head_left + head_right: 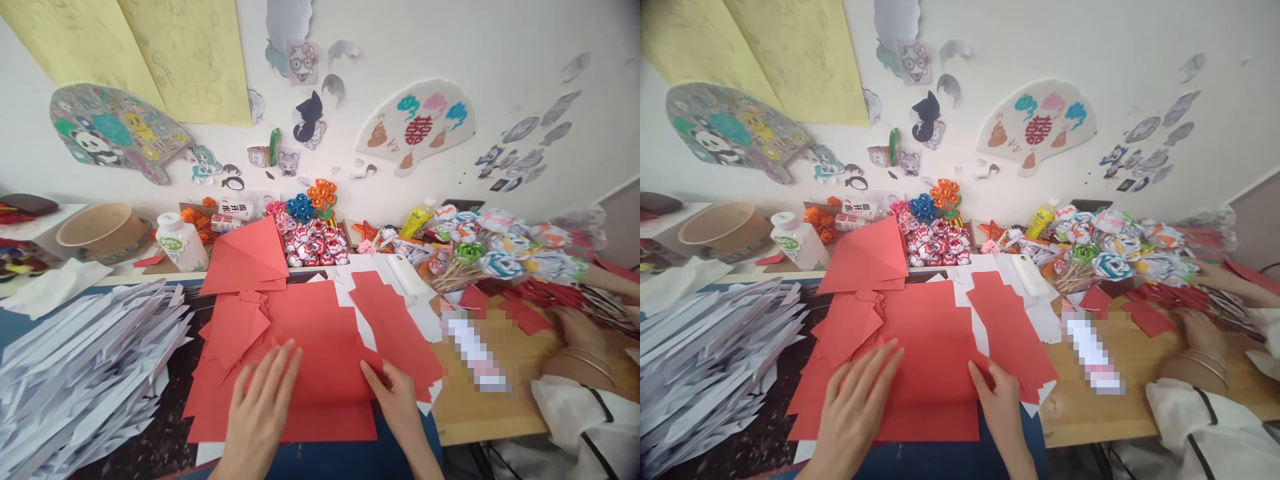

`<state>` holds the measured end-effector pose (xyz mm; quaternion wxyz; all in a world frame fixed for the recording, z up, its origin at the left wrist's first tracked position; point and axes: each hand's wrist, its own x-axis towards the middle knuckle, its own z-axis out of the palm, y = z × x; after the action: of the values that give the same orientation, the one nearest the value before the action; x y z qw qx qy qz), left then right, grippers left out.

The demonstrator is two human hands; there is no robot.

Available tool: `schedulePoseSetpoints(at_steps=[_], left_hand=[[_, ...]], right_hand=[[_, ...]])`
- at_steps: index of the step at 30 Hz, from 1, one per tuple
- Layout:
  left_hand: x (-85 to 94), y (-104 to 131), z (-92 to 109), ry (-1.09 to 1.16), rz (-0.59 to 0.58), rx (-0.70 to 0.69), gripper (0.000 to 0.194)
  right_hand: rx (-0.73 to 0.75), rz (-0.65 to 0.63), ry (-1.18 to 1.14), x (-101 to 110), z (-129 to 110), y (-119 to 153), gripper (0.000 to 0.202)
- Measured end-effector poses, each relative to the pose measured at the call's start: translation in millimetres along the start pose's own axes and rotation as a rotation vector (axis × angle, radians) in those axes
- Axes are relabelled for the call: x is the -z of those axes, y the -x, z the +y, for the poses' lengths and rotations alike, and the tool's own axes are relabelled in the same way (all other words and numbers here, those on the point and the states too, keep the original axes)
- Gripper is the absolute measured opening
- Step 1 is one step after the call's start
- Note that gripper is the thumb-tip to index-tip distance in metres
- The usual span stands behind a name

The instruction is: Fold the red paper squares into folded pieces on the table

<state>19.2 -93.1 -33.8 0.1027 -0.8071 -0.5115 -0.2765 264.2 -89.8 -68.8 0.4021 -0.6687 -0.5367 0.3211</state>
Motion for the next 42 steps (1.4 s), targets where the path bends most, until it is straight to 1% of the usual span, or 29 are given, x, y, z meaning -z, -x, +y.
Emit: schedulePoseSetpoints(at_steps=[2, 4, 6, 9, 10, 12, 13, 14, 16, 18, 21, 24, 32, 42], left_hand=[[-6.0, 6.2, 11.8, 0.015, -0.039, -0.133, 0.043], [-13.8, 13.8, 20.9, 0.015, -0.068, -0.187, 0.043], [-22.5, 20.6, 26.4, -0.003, -0.096, -0.193, 0.043], [-33.2, 27.4, 29.3, -0.035, -0.125, -0.162, 0.043], [-35.3, 28.9, 29.5, -0.042, -0.127, -0.148, 0.044], [-37.8, 31.4, 29.8, -0.046, -0.133, -0.131, 0.045], [-38.4, 32.5, 30.0, -0.042, -0.135, -0.128, 0.045], [-38.7, 33.7, 30.3, -0.035, -0.137, -0.128, 0.045], [-39.3, 36.1, 31.1, -0.016, -0.138, -0.128, 0.045], [-39.9, 38.4, 32.0, 0.005, -0.139, -0.115, 0.045], [-40.7, 41.0, 33.3, 0.034, -0.142, -0.086, 0.046], [-40.6, 43.1, 34.2, 0.041, -0.159, -0.059, 0.045], [-43.8, 46.5, 34.1, 0.053, -0.193, -0.036, 0.043], [-42.5, 45.8, 33.5, 0.07, -0.197, -0.028, 0.043]], right_hand=[[0.02, 0.001, 0.086, -3.0, -1.9, -4.0, 0.036], [0.058, 0.003, 0.167, -6.9, -3.4, -6.5, 0.034], [0.102, 0.018, 0.228, -11.7, -4.4, -7.5, 0.032], [0.185, 0.114, 0.296, -18.7, -5.7, -5.5, 0.03], [0.219, 0.149, 0.322, -20.2, -6.3, -3.9, 0.033], [0.296, 0.199, 0.39, -21.0, -7.2, 0.8, 0.046], [0.343, 0.19, 0.434, -20.5, -7.2, 3.5, 0.051], [0.392, 0.153, 0.482, -19.4, -6.8, 6.3, 0.053], [0.476, 0.046, 0.574, -16.6, -4.1, 11.3, 0.054], [0.519, -0.055, 0.633, -14.4, 0.2, 14.6, 0.055], [0.533, -0.125, 0.671, -13.5, 5.8, 16.0, 0.055], [0.53, -0.155, 0.7, -14.4, 6.7, 15.0, 0.054], [0.526, -0.169, 0.779, -15.6, 3.2, 14.3, 0.054], [0.518, -0.142, 0.77, -17.3, 4.4, 15.2, 0.053]])
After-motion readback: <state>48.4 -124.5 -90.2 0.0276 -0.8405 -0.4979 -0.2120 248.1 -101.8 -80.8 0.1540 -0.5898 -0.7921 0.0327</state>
